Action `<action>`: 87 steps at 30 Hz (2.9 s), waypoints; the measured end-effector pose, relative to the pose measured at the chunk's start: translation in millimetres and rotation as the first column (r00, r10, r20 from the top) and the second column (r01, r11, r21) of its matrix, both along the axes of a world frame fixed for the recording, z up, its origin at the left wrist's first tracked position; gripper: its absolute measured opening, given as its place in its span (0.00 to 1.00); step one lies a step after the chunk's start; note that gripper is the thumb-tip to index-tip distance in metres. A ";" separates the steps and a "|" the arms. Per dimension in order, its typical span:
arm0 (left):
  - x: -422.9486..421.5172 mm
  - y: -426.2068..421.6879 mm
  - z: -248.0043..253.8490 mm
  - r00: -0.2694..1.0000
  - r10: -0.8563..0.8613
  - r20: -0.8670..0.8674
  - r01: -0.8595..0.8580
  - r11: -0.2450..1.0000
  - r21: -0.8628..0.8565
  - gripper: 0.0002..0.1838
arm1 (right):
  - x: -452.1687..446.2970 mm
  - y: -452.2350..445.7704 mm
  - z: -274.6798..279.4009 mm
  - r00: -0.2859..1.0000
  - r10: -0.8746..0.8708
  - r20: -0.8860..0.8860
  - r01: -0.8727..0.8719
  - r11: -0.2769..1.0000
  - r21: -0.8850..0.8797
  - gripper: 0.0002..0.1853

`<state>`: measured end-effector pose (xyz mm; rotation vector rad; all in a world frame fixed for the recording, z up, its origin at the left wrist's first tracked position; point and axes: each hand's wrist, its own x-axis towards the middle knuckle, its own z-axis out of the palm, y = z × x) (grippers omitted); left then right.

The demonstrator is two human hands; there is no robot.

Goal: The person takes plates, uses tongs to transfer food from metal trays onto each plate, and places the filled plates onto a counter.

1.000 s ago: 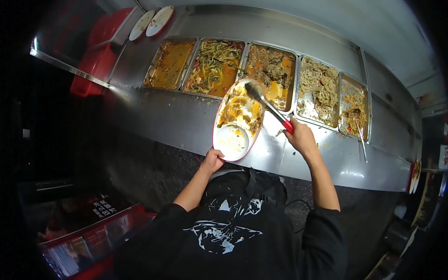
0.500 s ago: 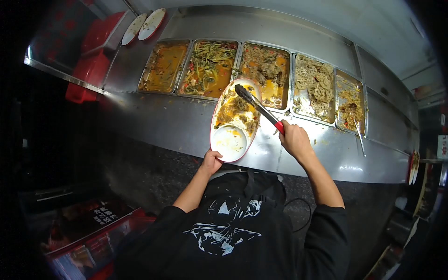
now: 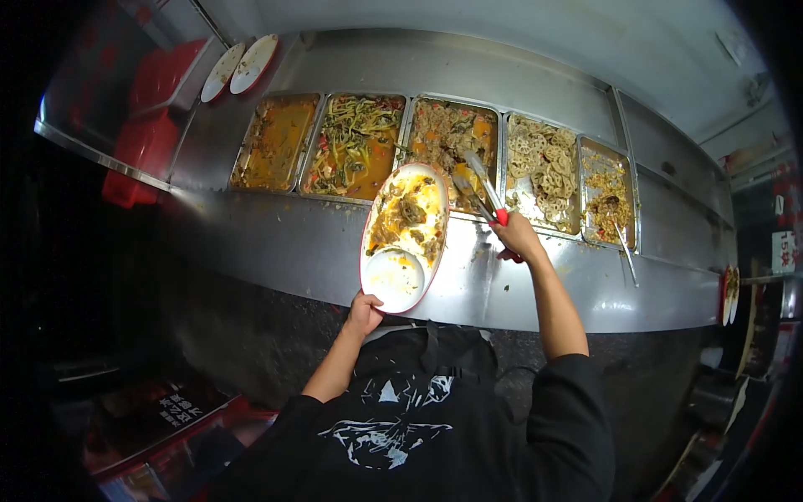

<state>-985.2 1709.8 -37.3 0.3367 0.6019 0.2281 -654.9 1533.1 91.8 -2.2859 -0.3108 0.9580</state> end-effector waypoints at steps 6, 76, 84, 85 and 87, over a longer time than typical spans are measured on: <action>-0.2 0.0 -8.3 1.000 -0.003 -0.007 0.003 1.000 0.006 0.41 | 48.5 57.1 -57.3 0.970 0.095 0.224 -0.069 0.990 -0.122 0.20; -1.2 -3.4 -17.3 0.999 0.018 0.030 -0.018 1.000 -0.018 0.41 | -29.4 -15.2 63.3 0.982 0.067 0.175 -0.036 0.984 -0.177 0.14; 0.3 -1.2 -2.8 0.999 0.014 -0.036 -0.014 1.000 0.015 0.40 | 30.0 30.2 -33.0 0.676 0.279 0.682 -0.083 0.949 -0.305 0.08; -0.1 -1.5 -6.5 0.999 0.017 -0.040 -0.016 1.000 0.016 0.40 | 49.6 26.3 -62.3 0.522 0.289 0.803 -0.139 0.957 -0.254 0.11; -2.2 -1.6 -19.9 0.998 0.029 -0.048 -0.028 0.999 0.019 0.40 | 60.7 39.2 -62.5 0.525 0.306 0.794 -0.154 0.952 -0.265 0.12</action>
